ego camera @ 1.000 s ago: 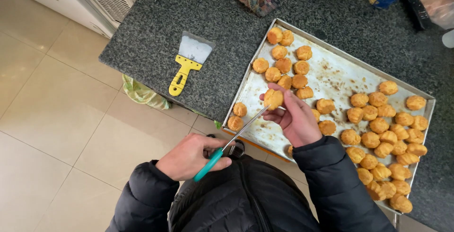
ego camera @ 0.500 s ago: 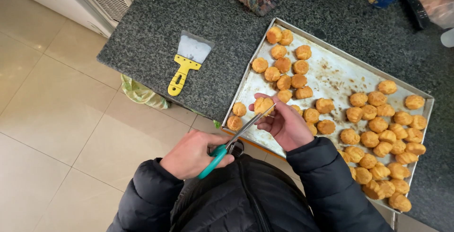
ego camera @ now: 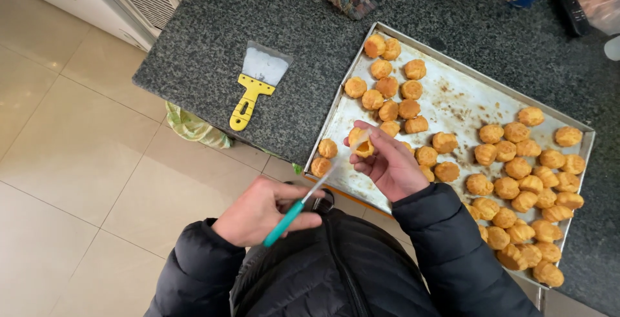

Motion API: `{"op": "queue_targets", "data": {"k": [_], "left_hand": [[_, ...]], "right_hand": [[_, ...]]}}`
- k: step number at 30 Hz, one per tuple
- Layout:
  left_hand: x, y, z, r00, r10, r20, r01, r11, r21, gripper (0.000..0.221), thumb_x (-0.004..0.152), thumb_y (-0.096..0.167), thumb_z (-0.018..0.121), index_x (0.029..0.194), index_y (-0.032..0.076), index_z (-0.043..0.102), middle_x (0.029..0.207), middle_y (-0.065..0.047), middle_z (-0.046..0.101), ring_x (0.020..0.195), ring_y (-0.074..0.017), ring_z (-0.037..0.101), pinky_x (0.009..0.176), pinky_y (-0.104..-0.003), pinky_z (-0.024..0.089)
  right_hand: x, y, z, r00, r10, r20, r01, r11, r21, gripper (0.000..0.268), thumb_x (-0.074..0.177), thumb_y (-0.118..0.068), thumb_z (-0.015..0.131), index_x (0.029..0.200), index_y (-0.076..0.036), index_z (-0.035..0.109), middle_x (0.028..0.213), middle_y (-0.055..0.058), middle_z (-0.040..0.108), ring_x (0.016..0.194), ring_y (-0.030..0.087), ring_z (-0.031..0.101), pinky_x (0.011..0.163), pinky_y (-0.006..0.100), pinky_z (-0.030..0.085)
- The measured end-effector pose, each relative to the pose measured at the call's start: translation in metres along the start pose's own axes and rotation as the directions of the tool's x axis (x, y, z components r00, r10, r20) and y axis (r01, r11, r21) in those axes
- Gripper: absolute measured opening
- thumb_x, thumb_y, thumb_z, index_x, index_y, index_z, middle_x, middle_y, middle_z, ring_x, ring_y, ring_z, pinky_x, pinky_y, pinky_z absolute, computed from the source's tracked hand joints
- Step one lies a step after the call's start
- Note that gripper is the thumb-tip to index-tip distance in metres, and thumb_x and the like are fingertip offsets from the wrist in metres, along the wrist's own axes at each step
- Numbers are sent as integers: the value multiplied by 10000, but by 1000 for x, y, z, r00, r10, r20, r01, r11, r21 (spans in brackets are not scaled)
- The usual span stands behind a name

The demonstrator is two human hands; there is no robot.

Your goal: Snipping the tops of small pastry balls on a baking tray using scissors

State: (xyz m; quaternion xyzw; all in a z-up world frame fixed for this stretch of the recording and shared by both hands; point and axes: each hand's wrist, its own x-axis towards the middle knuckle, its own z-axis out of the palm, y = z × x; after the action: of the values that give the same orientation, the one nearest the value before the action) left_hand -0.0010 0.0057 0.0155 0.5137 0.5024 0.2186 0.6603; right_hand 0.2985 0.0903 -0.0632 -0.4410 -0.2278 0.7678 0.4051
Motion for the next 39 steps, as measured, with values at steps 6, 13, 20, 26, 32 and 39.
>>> {"op": "queue_targets", "data": {"k": [6, 13, 20, 26, 32, 39], "left_hand": [[-3, -11, -5, 995, 8, -100, -17, 995, -95, 539, 833, 182, 1016, 1357, 139, 894, 529, -104, 749, 507, -150, 759, 557, -223, 583], [-3, -21, -4, 987, -26, -157, 7, 992, -124, 547, 836, 211, 1026, 1354, 100, 891, 526, -125, 742, 482, -160, 750, 514, -228, 560], [-5, -25, -4, 982, -50, -181, 27, 991, -129, 541, 837, 235, 1030, 1351, 126, 899, 540, -121, 749, 493, -160, 763, 517, -229, 565], [-4, -31, -3, 982, -77, -174, 52, 988, -148, 540, 841, 238, 1019, 1357, 132, 898, 544, -126, 744, 493, -161, 754, 509, -230, 561], [-2, -34, -5, 981, -79, -175, 52, 987, -150, 551, 845, 235, 1019, 1368, 119, 890, 547, -129, 743, 496, -162, 757, 511, -232, 564], [-12, -6, -10, 993, -32, -111, 33, 999, 4, 466, 956, 342, 901, 1388, 168, 905, 646, 58, 566, 539, -57, 487, 558, -242, 475]], "right_hand": [[7, 0, 5, 1000, 10, 10, -11, 998, 62, 613, 1061, -143, 626, 1654, 0, 569, 1298, 265, 786, 1161, 389, 813, 1116, 529, 669], [86, 46, -42, 972, -200, -122, 145, 923, -357, 624, 954, -9, 851, 1471, -10, 503, 1362, 262, 608, 1148, 420, 800, 1026, 469, 717], [110, 69, -50, 934, -329, -139, 28, 457, -889, 670, 771, -289, 1037, 1328, -157, 690, 1398, 106, 748, 1183, 259, 807, 976, 326, 714], [95, 71, -54, 912, -397, -103, 146, 549, -823, 618, 853, -144, 1004, 1387, -44, 709, 1433, 211, 645, 1190, 325, 786, 972, 314, 717], [109, 16, -50, 686, -684, 249, 136, -217, -967, 538, 893, -373, 930, 1350, -174, 728, 1225, 126, 681, 1142, 393, 711, 961, 534, 615], [142, -13, -72, 775, -445, 449, -52, -753, -656, 421, 940, -487, 797, 1255, -212, 745, 1193, 57, 738, 1146, 362, 660, 939, 531, 495]]}}
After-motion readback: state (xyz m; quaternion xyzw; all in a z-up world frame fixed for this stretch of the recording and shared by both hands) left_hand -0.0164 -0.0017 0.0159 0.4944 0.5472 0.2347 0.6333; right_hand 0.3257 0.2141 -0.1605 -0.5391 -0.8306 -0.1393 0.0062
